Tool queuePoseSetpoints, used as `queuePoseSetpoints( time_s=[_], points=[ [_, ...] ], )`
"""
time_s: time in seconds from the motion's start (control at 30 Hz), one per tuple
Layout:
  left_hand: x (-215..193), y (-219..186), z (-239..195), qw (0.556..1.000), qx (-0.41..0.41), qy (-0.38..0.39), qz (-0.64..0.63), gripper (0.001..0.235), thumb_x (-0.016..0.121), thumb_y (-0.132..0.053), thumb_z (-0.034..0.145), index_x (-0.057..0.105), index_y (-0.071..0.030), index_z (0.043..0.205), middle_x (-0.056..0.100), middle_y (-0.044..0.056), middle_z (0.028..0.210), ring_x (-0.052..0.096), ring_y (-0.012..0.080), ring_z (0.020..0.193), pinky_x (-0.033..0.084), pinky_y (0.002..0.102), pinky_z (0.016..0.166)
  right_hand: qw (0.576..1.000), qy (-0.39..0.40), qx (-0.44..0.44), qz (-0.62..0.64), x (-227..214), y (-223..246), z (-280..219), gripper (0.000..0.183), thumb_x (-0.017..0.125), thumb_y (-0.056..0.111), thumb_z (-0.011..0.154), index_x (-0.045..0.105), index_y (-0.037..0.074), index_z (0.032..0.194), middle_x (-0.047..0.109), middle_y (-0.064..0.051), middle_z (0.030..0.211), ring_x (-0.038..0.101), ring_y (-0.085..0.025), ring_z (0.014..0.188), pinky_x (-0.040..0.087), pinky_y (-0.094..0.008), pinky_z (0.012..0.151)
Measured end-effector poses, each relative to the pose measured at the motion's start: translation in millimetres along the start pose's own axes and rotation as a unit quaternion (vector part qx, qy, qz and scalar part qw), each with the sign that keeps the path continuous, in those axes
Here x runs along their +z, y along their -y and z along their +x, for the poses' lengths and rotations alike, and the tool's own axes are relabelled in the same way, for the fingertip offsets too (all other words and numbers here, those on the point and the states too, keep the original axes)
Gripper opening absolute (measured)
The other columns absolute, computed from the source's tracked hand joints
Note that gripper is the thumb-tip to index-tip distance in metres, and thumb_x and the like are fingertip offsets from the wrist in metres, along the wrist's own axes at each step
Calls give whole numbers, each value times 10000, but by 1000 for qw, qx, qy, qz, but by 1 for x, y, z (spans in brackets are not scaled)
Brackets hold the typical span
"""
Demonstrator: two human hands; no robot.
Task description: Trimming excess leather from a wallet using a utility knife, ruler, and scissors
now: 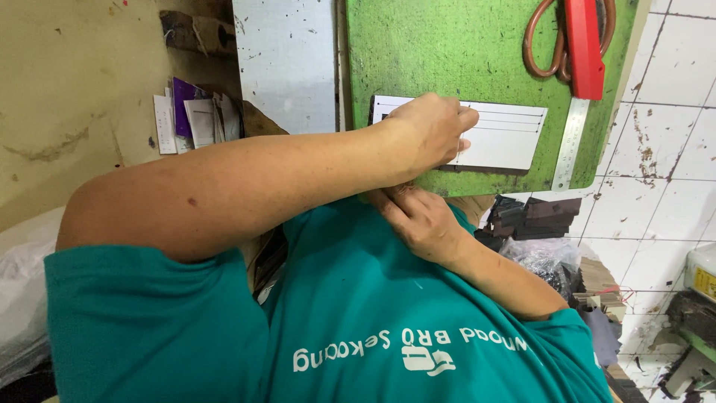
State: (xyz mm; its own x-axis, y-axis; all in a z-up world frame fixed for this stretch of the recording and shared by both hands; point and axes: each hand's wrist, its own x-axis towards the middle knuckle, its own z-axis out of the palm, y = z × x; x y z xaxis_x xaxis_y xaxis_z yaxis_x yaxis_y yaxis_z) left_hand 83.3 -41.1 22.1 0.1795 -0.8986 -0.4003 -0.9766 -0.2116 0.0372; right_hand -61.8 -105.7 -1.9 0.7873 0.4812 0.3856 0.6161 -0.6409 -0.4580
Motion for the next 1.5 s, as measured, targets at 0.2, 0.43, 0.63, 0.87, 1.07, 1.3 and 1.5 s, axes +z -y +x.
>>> queuePoseSetpoints(
  time_s=[0.2,0.43,0.63,0.87,1.07,1.3,1.5],
  points=[
    [-7,4,0,998,32,35,43,467,360,-351,1098,720,-70,1200,506,143,1200,618,291,862,645,423,424,999,0,-10,-33,8,2,-2,301,463,122,1096,673,53,1299,644,-194,1102,636,-296,789,587,-424,592],
    [-12,4,-4,999,22,31,11,410,389,-288,1119,722,-81,1238,532,134,1201,637,280,947,663,434,460,1000,16,-5,-24,3,2,-10,313,459,108,1095,665,28,1317,653,-227,1156,679,-351,884,610,-450,668],
    [-14,4,-5,998,42,21,36,368,440,-287,1090,738,-110,1214,534,132,1164,646,268,906,668,410,502,999,32,18,29,-5,0,-6,327,442,130,1094,635,13,1332,633,-244,1177,675,-422,920,598,-509,653],
    [-14,4,-9,1000,12,6,22,444,376,-343,1121,753,-117,1184,548,96,1168,648,256,944,659,417,549,996,39,64,43,-8,-15,-18,240,626,114,966,698,15,1172,647,-159,1037,665,-403,840,552,-484,559],
    [-11,0,-7,1000,-22,-11,-11,477,360,-403,1128,755,-136,1153,576,50,1142,661,217,950,657,399,591,988,-9,117,99,-7,-22,-21,148,678,56,916,716,36,1057,639,-124,881,648,-435,770,505,-492,480],
    [-5,2,-4,1000,-13,-14,-3,492,327,-409,1127,760,-176,1130,559,20,1175,647,222,964,654,421,614,977,-70,169,111,-26,-23,-15,105,706,20,950,756,39,1041,750,-130,964,731,-408,891,606,-444,655],
    [-6,4,-7,1000,20,-8,17,420,362,-351,1114,749,-214,1203,519,36,1240,636,247,991,636,413,662,976,-83,159,126,-30,-24,-11,129,696,-33,930,729,-5,1052,726,-185,950,696,-463,822,573,-498,544]
  ],
)
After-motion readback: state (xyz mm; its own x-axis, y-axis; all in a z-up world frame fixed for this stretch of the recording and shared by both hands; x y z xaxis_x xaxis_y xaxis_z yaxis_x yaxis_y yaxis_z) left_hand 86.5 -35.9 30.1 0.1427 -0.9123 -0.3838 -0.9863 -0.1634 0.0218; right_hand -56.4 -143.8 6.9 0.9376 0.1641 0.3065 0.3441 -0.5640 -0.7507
